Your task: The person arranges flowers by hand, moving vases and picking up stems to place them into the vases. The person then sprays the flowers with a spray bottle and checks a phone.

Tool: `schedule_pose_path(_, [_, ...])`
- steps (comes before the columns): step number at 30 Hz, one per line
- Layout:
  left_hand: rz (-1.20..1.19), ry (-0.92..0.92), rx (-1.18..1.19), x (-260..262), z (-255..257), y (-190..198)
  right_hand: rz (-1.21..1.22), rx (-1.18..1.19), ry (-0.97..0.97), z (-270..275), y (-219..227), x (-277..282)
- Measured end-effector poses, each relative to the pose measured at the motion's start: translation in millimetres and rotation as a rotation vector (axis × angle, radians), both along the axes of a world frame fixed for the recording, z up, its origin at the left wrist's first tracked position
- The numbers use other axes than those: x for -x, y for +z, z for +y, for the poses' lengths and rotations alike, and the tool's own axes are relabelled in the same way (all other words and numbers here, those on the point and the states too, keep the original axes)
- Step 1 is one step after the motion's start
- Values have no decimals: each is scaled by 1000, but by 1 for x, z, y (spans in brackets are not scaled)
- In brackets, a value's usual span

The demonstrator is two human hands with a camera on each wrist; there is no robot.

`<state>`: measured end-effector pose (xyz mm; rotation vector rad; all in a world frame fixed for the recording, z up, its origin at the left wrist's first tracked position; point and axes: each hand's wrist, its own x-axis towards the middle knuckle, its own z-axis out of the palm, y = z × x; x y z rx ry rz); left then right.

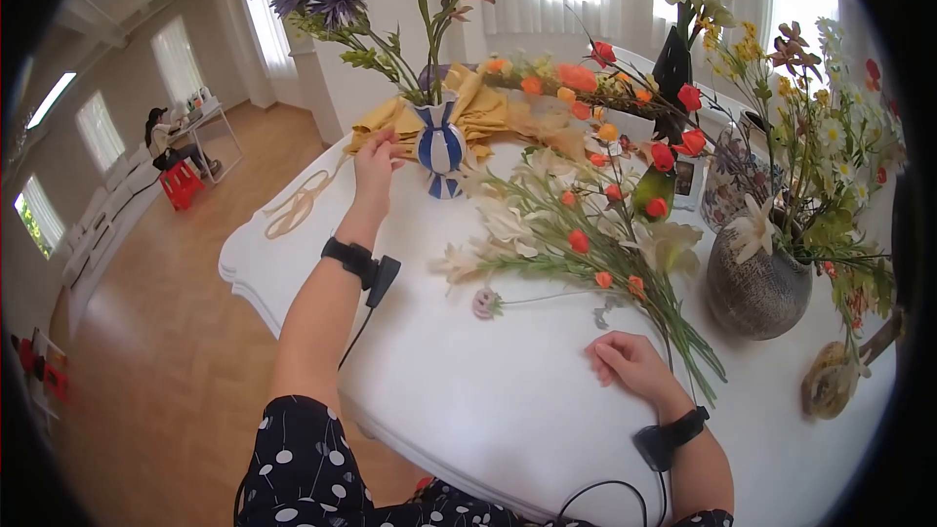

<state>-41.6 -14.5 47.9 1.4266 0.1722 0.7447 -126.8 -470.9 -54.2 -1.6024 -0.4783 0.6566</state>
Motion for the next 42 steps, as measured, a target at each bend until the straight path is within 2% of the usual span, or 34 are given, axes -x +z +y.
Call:
schedule_pose_path(2, [-11, 113, -84, -24, 21, 15, 13, 7, -19, 1, 2, 2])
schedule_pose_path(3, [-14, 113, -79, -35, 30, 20, 9, 12, -19, 1, 3, 2])
schedule_pose_path(5, [10, 187, -224, -52, 43, 30, 44, 0, -35, 1, 3, 2])
schedule_pose_path(9, [-81, 187, -287, -80, 53, 40, 50, 10, -43, 1, 3, 1])
schedule_pose_path(12, [-25, 121, -309, -101, 65, 38, 96, 7, -55, 0, 0, 0])
schedule_pose_path(15, [-57, 82, -229, -114, 72, 39, 101, 8, -57, 0, 0, 0])
schedule_pose_path(17, [3, 19, -60, -113, 72, 45, 96, 29, -63, 0, 0, -1])
schedule_pose_path(18, [6, 17, -65, -112, 72, 46, 99, 24, -65, 0, -1, -2])
schedule_pose_path(20, [-67, -101, -314, -110, 71, 45, 107, 22, -62, -1, -2, -2])
schedule_pose_path(23, [-32, -176, -340, -116, 72, 46, 100, 23, -62, 0, 2, -1])
schedule_pose_path(27, [-9, -288, -253, -116, 62, 49, 85, 29, -47, -1, 4, -2])
schedule_pose_path(34, [-35, -253, -255, -122, 59, 49, 104, 19, -41, -2, 7, -2])
schedule_pose_path(36, [-90, -420, -105, -119, 57, 51, 110, 12, -36, -2, 6, -3])
schedule_pose_path(39, [-131, -448, -57, -137, 70, 41, 95, 15, -29, -2, 7, -2])
schedule_pose_path(42, [-164, -430, -92, -129, 64, 44, 110, -5, -30, -1, 7, -2])
